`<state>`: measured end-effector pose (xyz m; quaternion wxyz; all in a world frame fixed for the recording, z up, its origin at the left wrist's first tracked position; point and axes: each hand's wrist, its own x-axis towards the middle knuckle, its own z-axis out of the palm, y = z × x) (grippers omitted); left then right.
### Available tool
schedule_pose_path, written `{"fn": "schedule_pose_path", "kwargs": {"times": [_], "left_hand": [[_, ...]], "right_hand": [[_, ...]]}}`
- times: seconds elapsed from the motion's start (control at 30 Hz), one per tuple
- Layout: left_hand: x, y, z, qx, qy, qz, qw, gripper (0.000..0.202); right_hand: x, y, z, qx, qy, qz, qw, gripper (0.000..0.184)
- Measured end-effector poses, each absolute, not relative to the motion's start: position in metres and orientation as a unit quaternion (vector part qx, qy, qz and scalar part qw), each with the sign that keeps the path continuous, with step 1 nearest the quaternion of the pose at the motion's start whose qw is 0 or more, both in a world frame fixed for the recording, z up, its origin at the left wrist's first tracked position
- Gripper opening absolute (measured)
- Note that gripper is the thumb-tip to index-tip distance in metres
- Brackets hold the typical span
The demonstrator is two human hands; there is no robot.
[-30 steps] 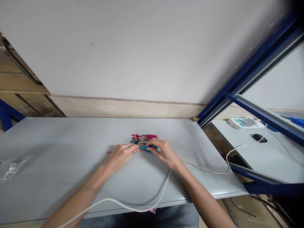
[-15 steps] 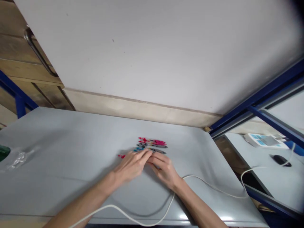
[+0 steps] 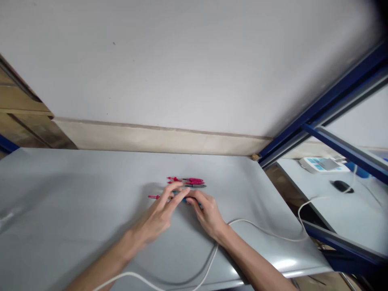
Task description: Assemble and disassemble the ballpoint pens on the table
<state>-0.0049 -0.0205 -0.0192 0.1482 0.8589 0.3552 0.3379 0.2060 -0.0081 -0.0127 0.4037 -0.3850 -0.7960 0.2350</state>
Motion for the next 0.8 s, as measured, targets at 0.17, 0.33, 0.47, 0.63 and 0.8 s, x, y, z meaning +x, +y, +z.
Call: {"fn": "schedule_pose_path", "kwargs": {"times": [0.17,0.33,0.47,0.63,0.8], "left_hand": [[-0.010,-0.015,-0.027,0.842,0.381,0.364,0.116,0.071],[-0.008,-0.004,-0.029,0.852,0.363,0.371,0.069,0.061],[-0.004,0.001,-0.029,0.857,0.338,0.389,0.021,0.065],[-0.002,-0.002,-0.029,0.858,0.333,0.390,0.003,0.067],[-0.005,-0.005,-0.024,0.876,0.299,0.378,0.000,0.071]], "right_hand": [[0.207,-0.005,-0.006,-0.339,-0.788,0.253,0.446,0.022],[0.206,-0.003,-0.009,-0.340,-0.766,0.260,0.479,0.020],[0.204,-0.004,-0.014,-0.389,-0.745,0.267,0.471,0.019],[0.197,-0.008,-0.019,-0.436,-0.733,0.300,0.428,0.025],[0.194,-0.008,-0.015,-0.456,-0.657,0.401,0.446,0.039]]}}
